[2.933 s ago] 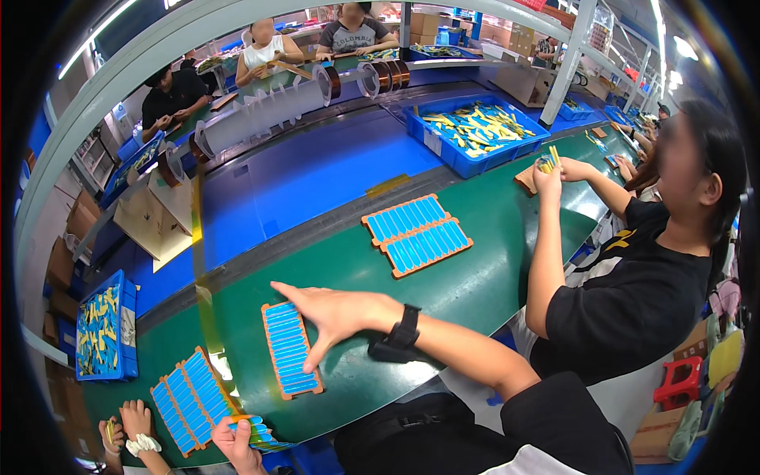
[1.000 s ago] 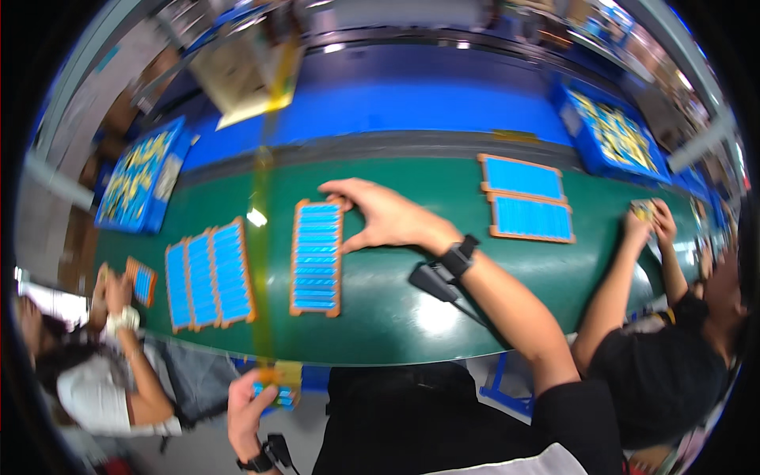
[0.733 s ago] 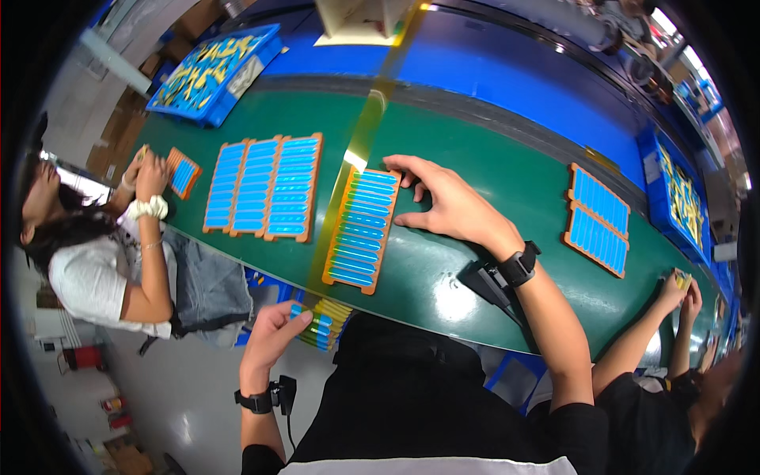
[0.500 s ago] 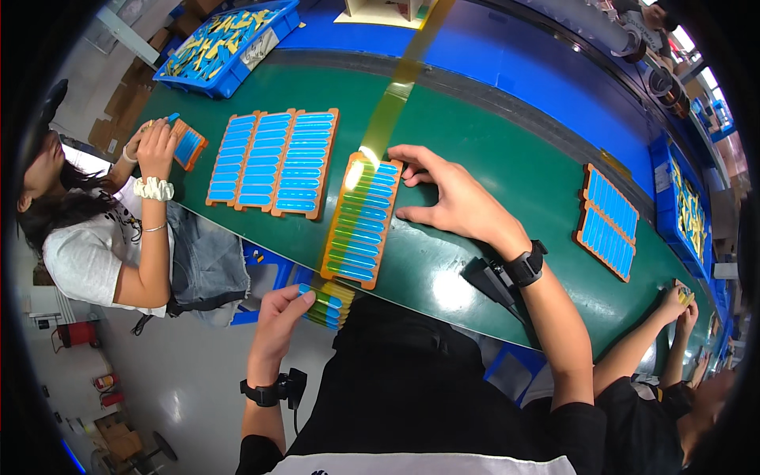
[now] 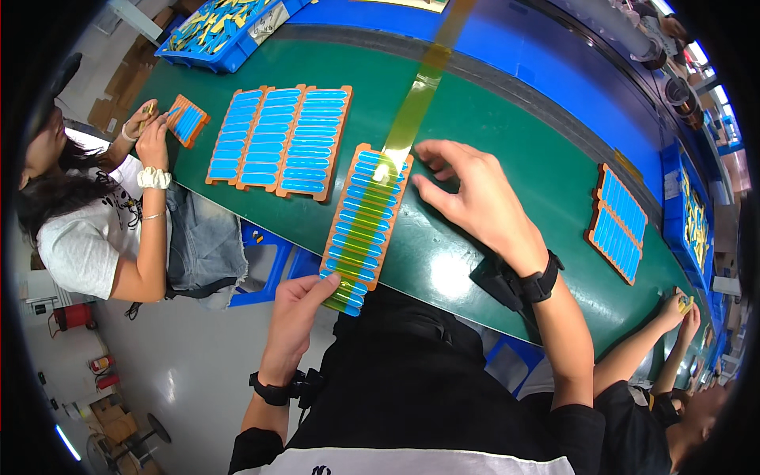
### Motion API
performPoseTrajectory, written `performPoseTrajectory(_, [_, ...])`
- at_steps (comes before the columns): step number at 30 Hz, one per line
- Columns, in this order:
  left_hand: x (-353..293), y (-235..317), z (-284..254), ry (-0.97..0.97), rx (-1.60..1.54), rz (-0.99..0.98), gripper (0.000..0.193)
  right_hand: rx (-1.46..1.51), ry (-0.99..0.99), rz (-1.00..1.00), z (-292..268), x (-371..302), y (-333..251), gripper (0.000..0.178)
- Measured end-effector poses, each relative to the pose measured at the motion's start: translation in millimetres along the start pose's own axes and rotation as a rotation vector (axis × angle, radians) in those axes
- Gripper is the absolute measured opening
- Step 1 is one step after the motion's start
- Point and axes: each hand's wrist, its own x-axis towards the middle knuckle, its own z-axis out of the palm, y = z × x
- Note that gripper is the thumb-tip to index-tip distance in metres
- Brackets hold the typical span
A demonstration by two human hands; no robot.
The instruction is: The recorder is applying yellow adhesive tape to small electronic components arranged on a board at an assembly line.
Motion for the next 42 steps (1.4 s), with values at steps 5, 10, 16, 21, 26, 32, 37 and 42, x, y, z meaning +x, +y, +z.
performPoseTrajectory(5, [2.1,-6.0,2.1,0.047,-0.038,0.010,0.023,-0.108,-0.073,-0.162,9.9,-6.9,-25.2,0.015])
performPoseTrajectory(10, [2.1,-8.1,0.1,0.034,-0.043,0.023,0.024,-0.090,-0.207,-0.326,33.4,-15.0,-42.9,0.011])
performPoseTrajectory(16, [3.3,-9.6,2.8,0.051,-0.041,0.046,0.023,-0.289,0.173,0.111,12.6,3.8,-11.3,0.025])
performPoseTrajectory(21, [7.7,-11.2,-5.9,-0.004,-0.055,0.069,0.023,-0.210,-0.005,0.004,10.7,-3.2,2.0,0.041])
performPoseTrajectory(26, [11.0,-10.2,-7.4,-0.032,-0.042,0.063,0.025,-0.148,-0.017,0.066,9.3,-4.7,1.1,0.039])
performPoseTrajectory(32, [10.3,-3.3,-5.0,-0.052,-0.042,0.038,0.024,-0.339,0.095,0.056,7.9,-6.3,-4.8,0.031])
performPoseTrajectory(37, [8.6,-2.9,-6.6,-0.042,-0.027,0.009,0.024,-0.252,-0.067,-0.152,25.8,-19.3,-35.2,0.014])
performPoseTrajectory(42, [8.1,-3.3,-9.5,-0.012,0.012,-0.009,0.021,-0.141,-0.211,-0.239,57.3,-30.1,-54.3,0.010])
